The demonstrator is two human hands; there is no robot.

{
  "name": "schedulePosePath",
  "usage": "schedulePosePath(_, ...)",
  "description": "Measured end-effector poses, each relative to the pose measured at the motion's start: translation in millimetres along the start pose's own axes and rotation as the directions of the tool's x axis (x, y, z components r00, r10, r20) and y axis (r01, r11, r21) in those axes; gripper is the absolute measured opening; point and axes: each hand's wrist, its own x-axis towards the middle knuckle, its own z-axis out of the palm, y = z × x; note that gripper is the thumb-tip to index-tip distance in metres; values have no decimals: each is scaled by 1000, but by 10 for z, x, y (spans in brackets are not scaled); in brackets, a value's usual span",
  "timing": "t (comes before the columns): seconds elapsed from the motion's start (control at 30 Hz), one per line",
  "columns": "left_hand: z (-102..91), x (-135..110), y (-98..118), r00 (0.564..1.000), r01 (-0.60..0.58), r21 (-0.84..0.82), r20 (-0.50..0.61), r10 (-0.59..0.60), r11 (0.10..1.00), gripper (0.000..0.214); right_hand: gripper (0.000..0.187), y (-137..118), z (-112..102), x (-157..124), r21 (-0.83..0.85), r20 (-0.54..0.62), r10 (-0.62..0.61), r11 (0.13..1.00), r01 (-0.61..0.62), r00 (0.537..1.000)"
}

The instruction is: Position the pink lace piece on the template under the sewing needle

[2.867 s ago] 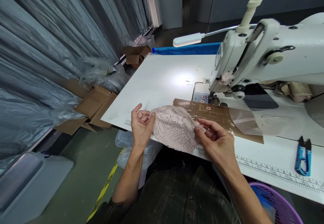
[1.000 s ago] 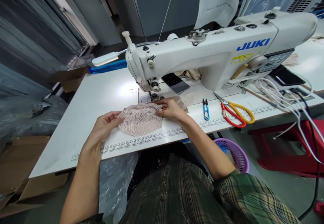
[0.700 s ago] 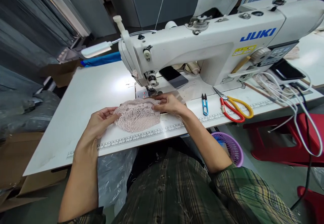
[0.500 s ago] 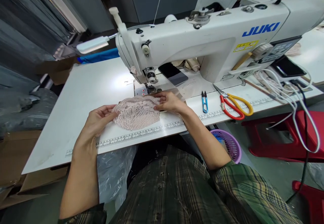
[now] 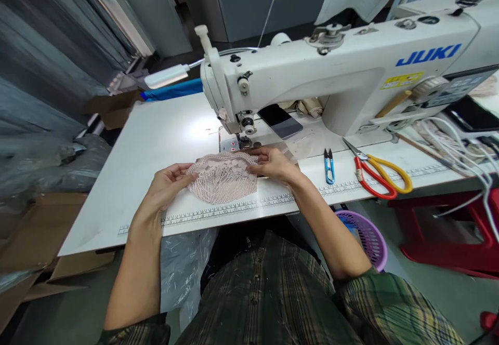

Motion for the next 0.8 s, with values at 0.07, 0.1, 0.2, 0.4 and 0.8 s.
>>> schedulePosePath(0.07, 16, -8, -6, 1000, -5, 2, 2, 5, 1000, 53, 47, 27, 20, -1, -28, -30, -31, 999, 30, 999)
schedulePosePath(0.1, 24, -10, -14, 1000, -9, 15, -4, 9, 1000, 53, 45, 39, 36, -2, -61, -56, -55, 997, 52, 997)
schedulePosePath(0.2, 46, -19, -53, 998, -18, 100, -50, 23, 995, 51, 40, 55, 97, -23, -208, -154, -109, 975, 76, 982)
schedulePosePath(0.4, 56, -85, -77, 999, -1, 184, -53, 11, 983, 44, 38, 13, 215, -131, -397, -237, -125, 917, 21, 964)
schedulePosePath(0.8, 64, -234, -82, 984, 0, 399, -161, 70, 917, 33, 26, -14, 346, -136, -462, -134, 7, 884, -69, 991)
